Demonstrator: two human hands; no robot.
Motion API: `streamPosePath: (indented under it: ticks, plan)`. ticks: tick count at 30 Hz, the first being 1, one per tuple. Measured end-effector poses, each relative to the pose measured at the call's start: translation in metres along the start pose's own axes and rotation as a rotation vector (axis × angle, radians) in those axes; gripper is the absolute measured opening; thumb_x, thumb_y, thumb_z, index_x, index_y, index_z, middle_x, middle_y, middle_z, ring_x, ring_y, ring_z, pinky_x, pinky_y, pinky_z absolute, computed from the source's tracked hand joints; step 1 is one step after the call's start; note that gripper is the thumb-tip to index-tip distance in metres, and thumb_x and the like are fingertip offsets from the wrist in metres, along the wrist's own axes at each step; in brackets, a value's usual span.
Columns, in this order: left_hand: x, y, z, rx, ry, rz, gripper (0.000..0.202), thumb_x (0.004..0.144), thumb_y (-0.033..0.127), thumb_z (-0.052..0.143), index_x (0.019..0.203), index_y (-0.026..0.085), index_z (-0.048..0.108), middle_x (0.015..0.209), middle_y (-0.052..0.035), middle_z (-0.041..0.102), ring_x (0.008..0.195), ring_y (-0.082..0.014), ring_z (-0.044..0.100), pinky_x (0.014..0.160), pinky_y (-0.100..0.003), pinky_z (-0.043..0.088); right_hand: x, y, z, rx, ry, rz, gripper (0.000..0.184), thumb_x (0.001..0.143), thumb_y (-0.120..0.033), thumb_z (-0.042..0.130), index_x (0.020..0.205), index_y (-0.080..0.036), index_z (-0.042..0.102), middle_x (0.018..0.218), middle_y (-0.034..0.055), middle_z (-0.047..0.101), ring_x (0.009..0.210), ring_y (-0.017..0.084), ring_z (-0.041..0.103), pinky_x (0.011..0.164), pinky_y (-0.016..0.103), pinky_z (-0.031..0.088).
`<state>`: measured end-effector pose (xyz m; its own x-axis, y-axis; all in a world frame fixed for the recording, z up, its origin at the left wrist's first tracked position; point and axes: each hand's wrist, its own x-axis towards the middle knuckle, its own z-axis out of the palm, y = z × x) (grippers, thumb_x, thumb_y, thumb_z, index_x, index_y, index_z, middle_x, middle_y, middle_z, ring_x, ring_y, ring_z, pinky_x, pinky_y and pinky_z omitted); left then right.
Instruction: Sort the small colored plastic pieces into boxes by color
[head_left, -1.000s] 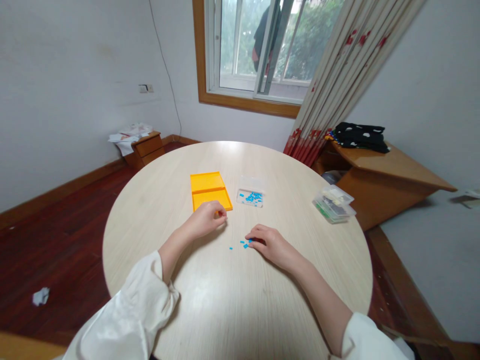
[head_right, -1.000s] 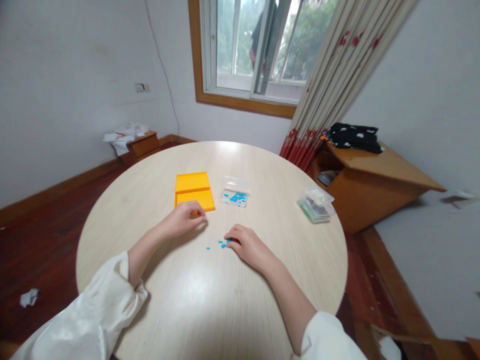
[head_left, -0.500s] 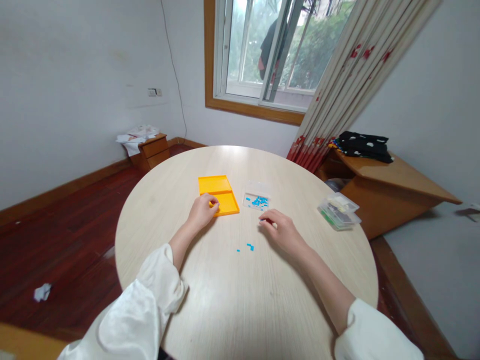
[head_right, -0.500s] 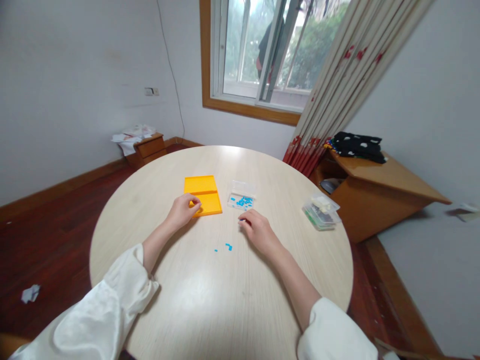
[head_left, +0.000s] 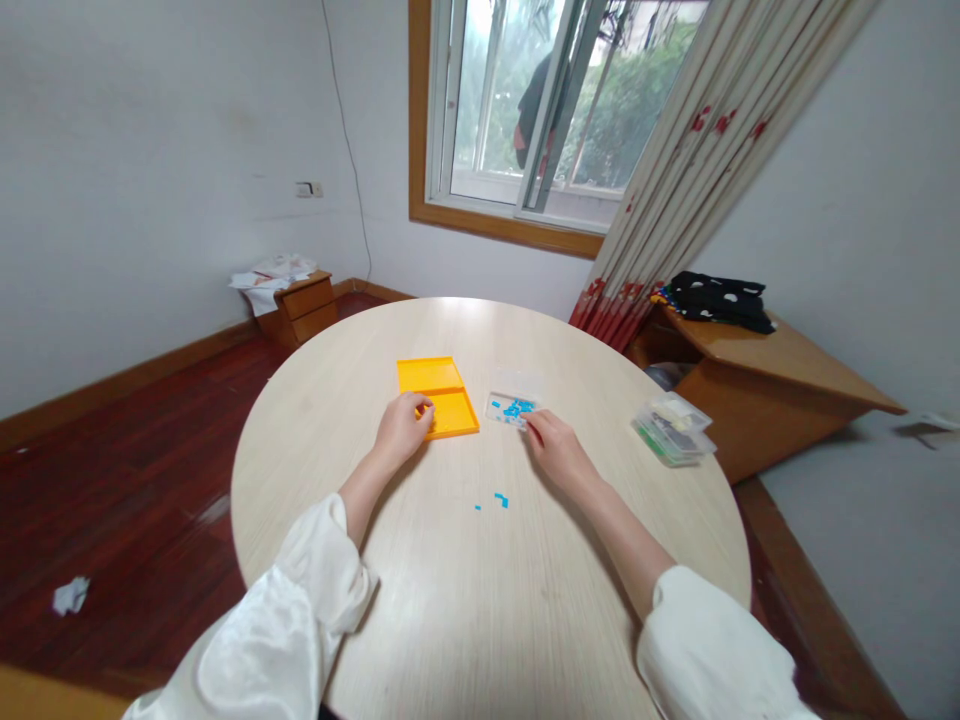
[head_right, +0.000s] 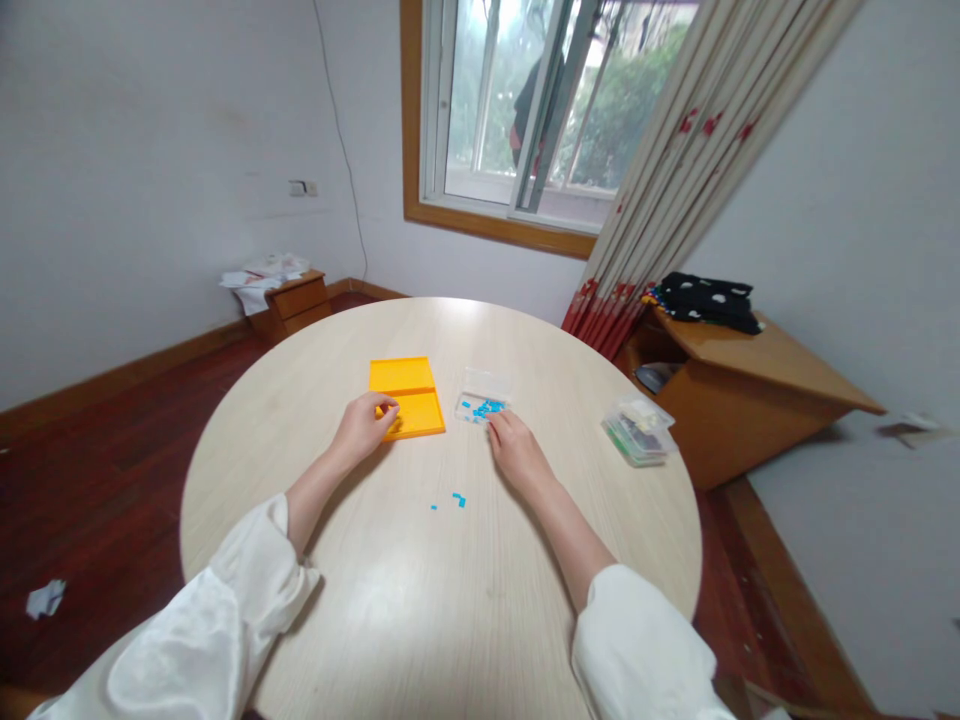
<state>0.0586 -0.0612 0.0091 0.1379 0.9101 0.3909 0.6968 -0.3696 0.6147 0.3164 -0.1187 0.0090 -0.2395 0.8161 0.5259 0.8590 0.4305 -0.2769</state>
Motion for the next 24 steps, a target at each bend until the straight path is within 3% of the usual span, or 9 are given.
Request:
streamPosePath:
  ticks: [5, 10, 17, 24]
  plan:
    - [-0.005, 0.014, -0.005, 0.0, -0.026, 0.012, 0.02, 0.079, 0.024, 0.051, 0.062, 0.016, 0.058, 0.067, -0.003, 0.06, 0.063, -0.0148, 0.052, 0.06, -0.026, 0.037, -0.022, -0.032, -0.011, 0.134, -0.084, 0.013, 0.019, 0.089, -0.018, 0.044, 0.092, -0.016, 0.062, 0.086, 0.0091, 0.063, 0.081, 0.019, 0.061, 0.074, 0.034, 0.05]
    - [-0.009, 0.024, -0.007, -0.005, -0.054, 0.029, 0.023, 0.081, 0.025, 0.05, 0.06, 0.016, 0.054, 0.062, -0.0015, 0.057, 0.06, -0.0141, 0.049, 0.058, -0.026, 0.034, -0.044, -0.065, -0.016, 0.236, -0.274, 0.041, 0.022, 0.086, -0.022, 0.054, 0.107, -0.018, 0.059, 0.095, 0.0077, 0.061, 0.087, 0.017, 0.06, 0.079, 0.033, 0.05]
    - [-0.024, 0.031, -0.013, -0.061, -0.097, 0.037, 0.024, 0.08, 0.027, 0.049, 0.059, 0.016, 0.053, 0.062, -0.0013, 0.055, 0.06, -0.0137, 0.048, 0.058, -0.025, 0.033, -0.055, -0.076, -0.002, 0.197, -0.239, -0.036, 0.015, 0.088, -0.012, 0.046, 0.084, -0.017, 0.059, 0.084, 0.0072, 0.059, 0.082, 0.018, 0.055, 0.072, 0.032, 0.049]
    - [-0.034, 0.022, -0.025, -0.114, -0.087, -0.018, 0.027, 0.078, 0.028, 0.047, 0.054, 0.017, 0.048, 0.057, 0.001, 0.049, 0.056, -0.0121, 0.044, 0.056, -0.024, 0.032, -0.053, -0.088, -0.002, 0.261, -0.2, -0.061, 0.013, 0.09, -0.013, 0.043, 0.083, -0.018, 0.053, 0.083, 0.0059, 0.058, 0.081, 0.018, 0.053, 0.072, 0.031, 0.047]
